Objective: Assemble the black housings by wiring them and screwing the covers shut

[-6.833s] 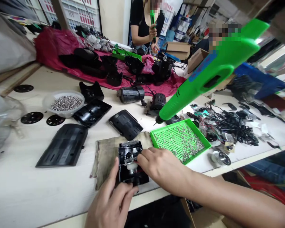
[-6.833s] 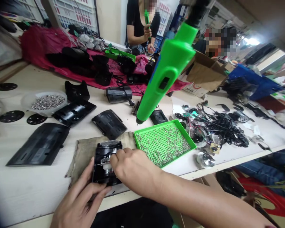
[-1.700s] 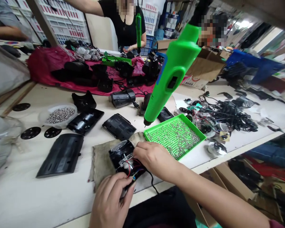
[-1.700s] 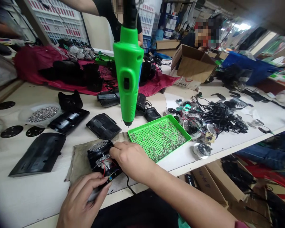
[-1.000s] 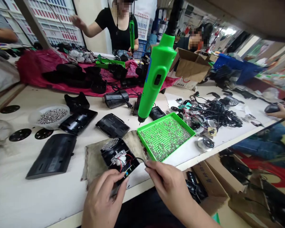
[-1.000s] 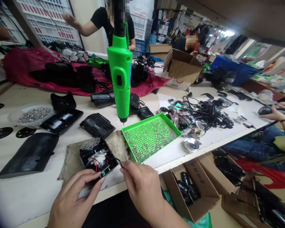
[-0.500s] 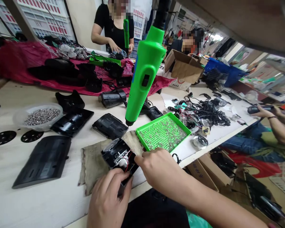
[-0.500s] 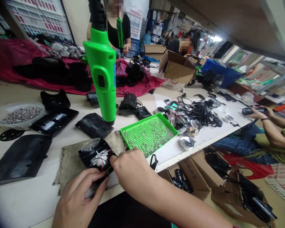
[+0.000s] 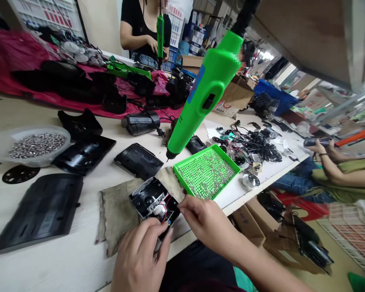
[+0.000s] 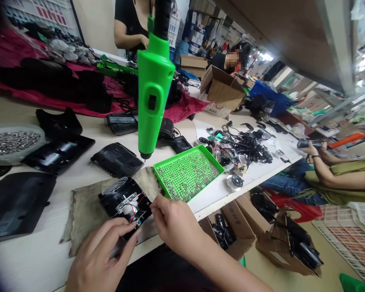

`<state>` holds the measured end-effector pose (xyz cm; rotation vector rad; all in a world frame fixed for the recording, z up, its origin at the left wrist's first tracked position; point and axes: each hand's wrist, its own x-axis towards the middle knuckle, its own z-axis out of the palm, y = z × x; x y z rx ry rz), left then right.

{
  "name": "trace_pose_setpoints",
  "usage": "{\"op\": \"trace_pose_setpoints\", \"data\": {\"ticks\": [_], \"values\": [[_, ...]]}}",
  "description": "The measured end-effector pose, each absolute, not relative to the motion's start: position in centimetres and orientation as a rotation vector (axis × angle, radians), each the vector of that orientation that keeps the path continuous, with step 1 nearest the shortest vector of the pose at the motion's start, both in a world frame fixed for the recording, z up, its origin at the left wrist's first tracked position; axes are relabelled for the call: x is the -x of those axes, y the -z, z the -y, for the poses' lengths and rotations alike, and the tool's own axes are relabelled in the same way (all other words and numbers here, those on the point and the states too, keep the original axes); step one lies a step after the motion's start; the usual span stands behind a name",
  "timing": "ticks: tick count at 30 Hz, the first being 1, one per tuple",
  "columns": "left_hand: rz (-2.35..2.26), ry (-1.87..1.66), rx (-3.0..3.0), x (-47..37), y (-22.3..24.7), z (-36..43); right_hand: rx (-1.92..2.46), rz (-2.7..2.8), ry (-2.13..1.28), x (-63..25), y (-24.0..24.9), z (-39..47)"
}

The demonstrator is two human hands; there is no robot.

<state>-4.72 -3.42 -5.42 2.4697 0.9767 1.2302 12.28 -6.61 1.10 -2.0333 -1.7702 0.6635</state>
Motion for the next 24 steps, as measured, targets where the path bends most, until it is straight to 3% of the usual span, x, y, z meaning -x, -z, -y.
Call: {"op": "trace_pose_setpoints", "data": {"ticks": [8, 19, 22, 24], "values": [[-0.969, -1.156, -2.447, 5.2, 6.2, 3.4, 1.749, 0.883, -1.16, -10.2, 2.1, 7.6], [-0.946, -1.156, -2.431, 5.4, 6.3, 2.8, 1.973, 2.253, -0.322, -11.9, 0.0, 7.8], [-0.965, -1.149, -2.401, 5.4, 6.4, 2.9, 1.882, 2.338, -0.131, -11.5, 0.8, 8.3], [-1.003, -1.133, -2.369, 5.5, 6.6, 3.0, 1.85, 2.237, -0.21, -11.6, 1.0, 8.5]]}}
